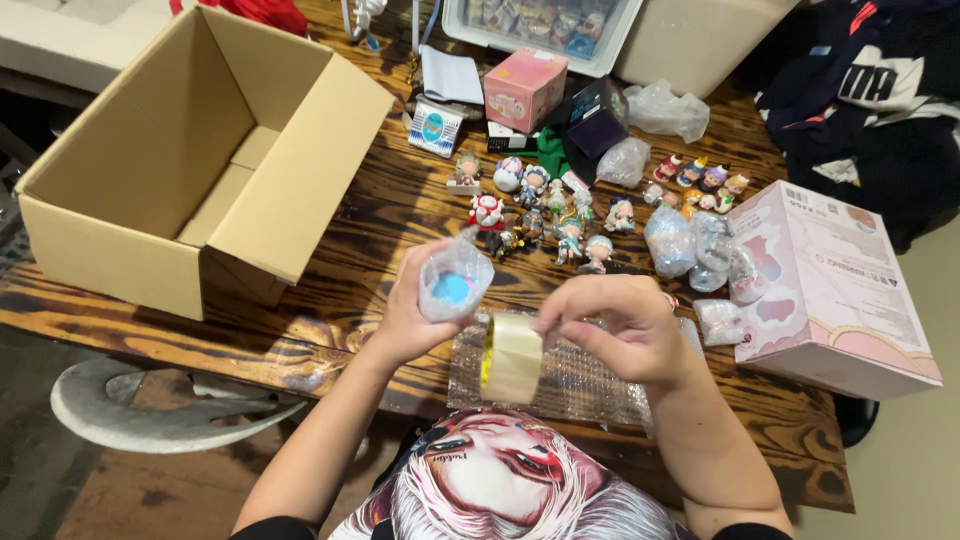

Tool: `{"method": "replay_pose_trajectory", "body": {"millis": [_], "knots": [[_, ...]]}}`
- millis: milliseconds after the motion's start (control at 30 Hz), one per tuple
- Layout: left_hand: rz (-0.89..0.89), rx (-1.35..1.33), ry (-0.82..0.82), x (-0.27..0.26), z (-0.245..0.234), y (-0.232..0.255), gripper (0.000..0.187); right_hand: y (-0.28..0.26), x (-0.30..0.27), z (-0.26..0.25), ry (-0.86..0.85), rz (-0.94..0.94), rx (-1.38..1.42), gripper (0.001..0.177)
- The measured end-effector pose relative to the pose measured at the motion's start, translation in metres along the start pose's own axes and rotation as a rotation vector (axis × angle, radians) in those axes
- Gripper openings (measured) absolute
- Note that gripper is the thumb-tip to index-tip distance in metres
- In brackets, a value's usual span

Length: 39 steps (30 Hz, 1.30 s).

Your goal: The person wraps small figurines in bubble wrap and secures them with packing tape. They use scissors to cut the bubble wrap and tape, then place the wrapped items on the table.

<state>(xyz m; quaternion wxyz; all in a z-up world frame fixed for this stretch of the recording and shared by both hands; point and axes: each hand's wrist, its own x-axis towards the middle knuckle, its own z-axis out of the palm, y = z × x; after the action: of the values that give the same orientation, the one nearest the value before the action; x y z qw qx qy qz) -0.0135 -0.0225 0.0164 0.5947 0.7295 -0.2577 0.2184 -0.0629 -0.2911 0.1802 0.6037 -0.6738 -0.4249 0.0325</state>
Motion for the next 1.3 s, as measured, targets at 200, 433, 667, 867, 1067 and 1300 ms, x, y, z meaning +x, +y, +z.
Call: {"method": "replay_pose_trajectory", "body": {"millis": [200, 433, 667, 867, 1067, 1300], "knots": [[0.028, -0.357, -0.020, -0.009, 0.018, 0.026, 0.064, -0.027, -0.006, -0.017, 0.019, -0.128, 0.212, 0.002], [-0.390, -0.821, -0.133, -0.029, 0.041, 0.072, 0.049, -0.065, 0.015, -0.037, -0.261, -0.489, 0.437, 0.010], [-0.566, -0.889, 0.017, -0.034, 0.041, 0.072, 0.049, -0.083, 0.018, -0.015, -0.394, -0.500, 0.371, 0.011], [-0.563, -0.797, 0.116, -0.046, 0.056, 0.039, 0.023, -0.062, 0.020, 0.018, -0.260, -0.427, 0.594, 0.010], [-0.739, -0.972, -0.075, -0.032, 0.046, 0.053, 0.039, -0.056, 0.013, 0.071, 0.087, -0.096, 0.806, 0.014], [-0.991, -1.120, -0.138, -0.023, 0.035, 0.062, 0.036, -0.048, 0.028, 0.070, 0.162, 0.024, 0.659, 0.018]]}}
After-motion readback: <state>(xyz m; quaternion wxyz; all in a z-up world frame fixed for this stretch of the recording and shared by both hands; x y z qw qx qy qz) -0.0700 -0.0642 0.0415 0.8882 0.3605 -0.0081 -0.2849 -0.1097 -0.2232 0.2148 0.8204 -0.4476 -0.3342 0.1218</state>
